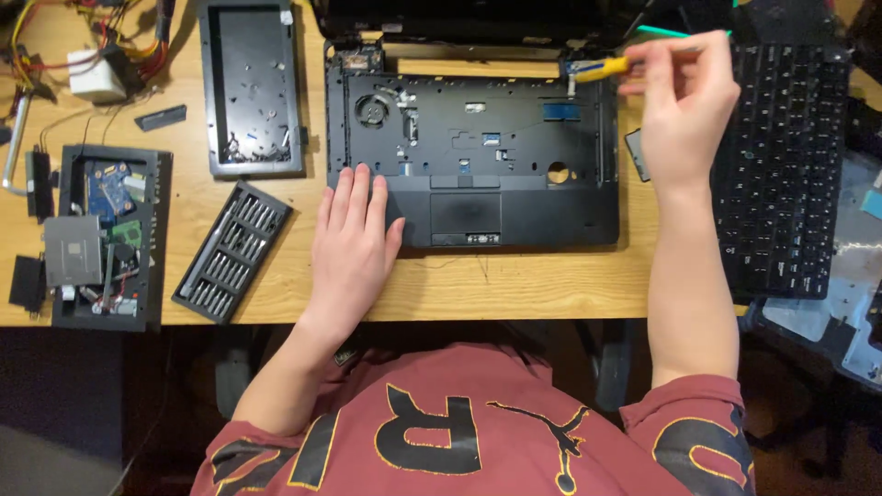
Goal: The person fits a plastic bezel onto a laptop chassis, presses it into place, and secures it with a screwdriver. They then disconnect a cable from a circuit board and remove the bezel again.
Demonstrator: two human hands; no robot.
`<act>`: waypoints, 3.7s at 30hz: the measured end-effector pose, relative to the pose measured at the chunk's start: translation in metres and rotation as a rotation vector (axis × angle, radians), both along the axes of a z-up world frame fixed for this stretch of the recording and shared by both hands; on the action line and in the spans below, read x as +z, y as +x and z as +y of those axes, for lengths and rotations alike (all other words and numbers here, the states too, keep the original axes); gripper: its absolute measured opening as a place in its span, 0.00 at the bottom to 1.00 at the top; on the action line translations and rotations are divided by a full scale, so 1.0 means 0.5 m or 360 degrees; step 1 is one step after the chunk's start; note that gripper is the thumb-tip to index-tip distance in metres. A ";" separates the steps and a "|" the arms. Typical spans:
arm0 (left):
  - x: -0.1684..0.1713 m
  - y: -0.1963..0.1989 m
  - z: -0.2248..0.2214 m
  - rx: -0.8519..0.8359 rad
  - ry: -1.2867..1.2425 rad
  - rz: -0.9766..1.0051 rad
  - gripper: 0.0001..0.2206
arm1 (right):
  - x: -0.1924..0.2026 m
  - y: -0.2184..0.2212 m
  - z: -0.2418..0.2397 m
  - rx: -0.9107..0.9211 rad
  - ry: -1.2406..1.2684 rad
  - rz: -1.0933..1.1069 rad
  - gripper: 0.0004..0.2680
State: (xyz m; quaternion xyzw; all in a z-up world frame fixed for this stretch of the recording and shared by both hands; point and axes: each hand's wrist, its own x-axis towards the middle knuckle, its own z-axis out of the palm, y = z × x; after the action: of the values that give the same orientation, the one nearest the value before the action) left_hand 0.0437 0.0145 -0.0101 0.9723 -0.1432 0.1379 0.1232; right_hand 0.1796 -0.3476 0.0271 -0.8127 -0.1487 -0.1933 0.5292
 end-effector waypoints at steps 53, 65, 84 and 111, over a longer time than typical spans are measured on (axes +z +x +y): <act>-0.002 0.014 0.023 -0.0326 0.0193 0.0005 0.41 | -0.076 -0.021 -0.066 -0.0538 -0.1690 0.0291 0.10; 0.014 0.012 0.021 -0.0335 0.0064 0.0062 0.40 | -0.060 -0.016 -0.050 -0.0164 -0.1492 0.0086 0.06; 0.002 0.004 -0.007 -0.0217 0.0018 0.0024 0.42 | -0.075 -0.048 0.009 -0.0233 -0.1673 -0.0029 0.15; 0.035 -0.020 0.057 -0.0365 -0.0147 -0.0155 0.18 | -0.104 -0.318 0.064 -0.0061 -0.1035 -0.0189 0.14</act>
State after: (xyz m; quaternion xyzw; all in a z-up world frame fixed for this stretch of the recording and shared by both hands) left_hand 0.0337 0.0430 0.0073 0.9349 -0.2528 0.1765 0.1757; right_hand 0.0204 -0.3155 -0.0249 -0.9290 -0.2179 -0.1928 0.2287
